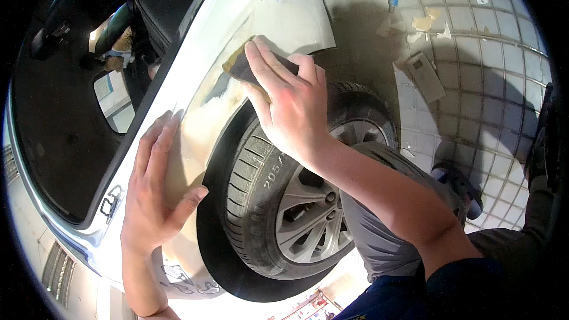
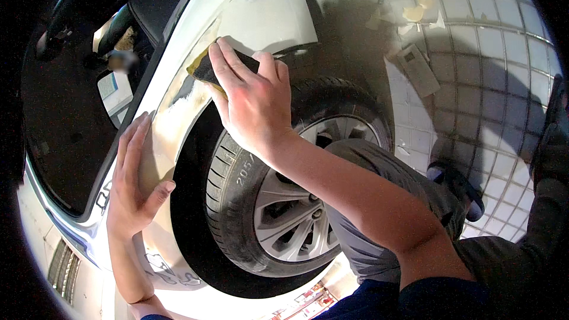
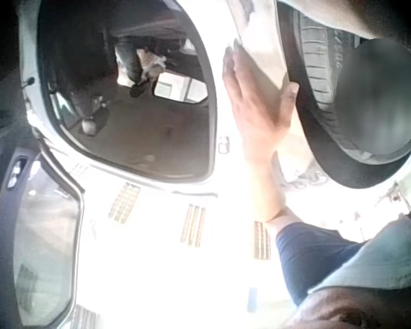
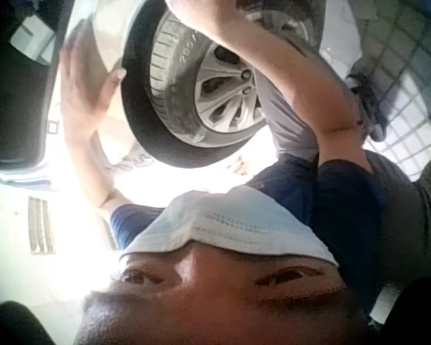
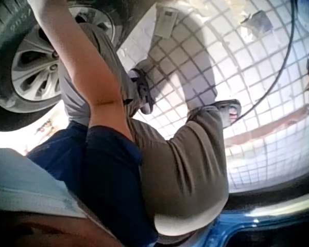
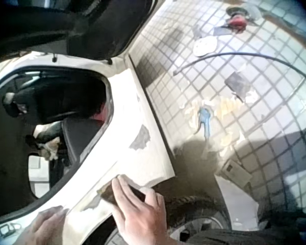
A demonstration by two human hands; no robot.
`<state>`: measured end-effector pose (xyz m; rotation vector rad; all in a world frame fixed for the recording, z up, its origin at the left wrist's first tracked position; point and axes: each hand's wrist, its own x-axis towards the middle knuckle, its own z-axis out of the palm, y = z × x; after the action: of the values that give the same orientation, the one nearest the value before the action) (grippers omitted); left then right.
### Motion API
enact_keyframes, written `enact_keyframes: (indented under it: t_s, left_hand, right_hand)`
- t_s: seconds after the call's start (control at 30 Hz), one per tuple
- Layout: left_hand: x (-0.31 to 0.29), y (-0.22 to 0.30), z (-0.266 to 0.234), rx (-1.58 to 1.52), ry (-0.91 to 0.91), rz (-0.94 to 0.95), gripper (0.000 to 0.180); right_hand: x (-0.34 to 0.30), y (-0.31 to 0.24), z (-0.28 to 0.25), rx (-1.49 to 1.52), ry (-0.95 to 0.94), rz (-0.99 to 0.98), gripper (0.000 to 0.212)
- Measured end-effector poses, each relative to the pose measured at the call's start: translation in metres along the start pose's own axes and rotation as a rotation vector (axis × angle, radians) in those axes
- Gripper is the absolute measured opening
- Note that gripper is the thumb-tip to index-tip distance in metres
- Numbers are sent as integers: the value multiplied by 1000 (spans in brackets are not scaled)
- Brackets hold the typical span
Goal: The person sands the rear bumper of a white car using a sanding block and sandpaper. They work on the area above the wheel arch, smoothing the surface and removing material. The person switches between different sanding tools and checks the surface by hand.
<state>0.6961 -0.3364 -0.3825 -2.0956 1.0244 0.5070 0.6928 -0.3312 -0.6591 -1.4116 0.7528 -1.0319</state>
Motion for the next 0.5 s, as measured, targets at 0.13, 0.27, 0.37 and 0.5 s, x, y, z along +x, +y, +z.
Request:
enact_keyframes:
  t_s: [0.13, 0.27, 0.37, 0.5]
  left_hand:
    - [0, -1, 0, 22, 27, 36, 91]
    - [-3, -6, 1, 66, 24, 59, 90]
    - [-1, -2, -4, 41, -20, 24, 88]
    - [0, -4, 1, -2, -46, -50, 96]
  right_hand:
    - [29, 3, 14, 56, -87, 179, 45]
    - [6, -9, 4, 19, -58, 122, 43]
    - [8, -7, 7, 130, -78, 135, 41]
    - [37, 8, 18, 25, -108, 166, 44]
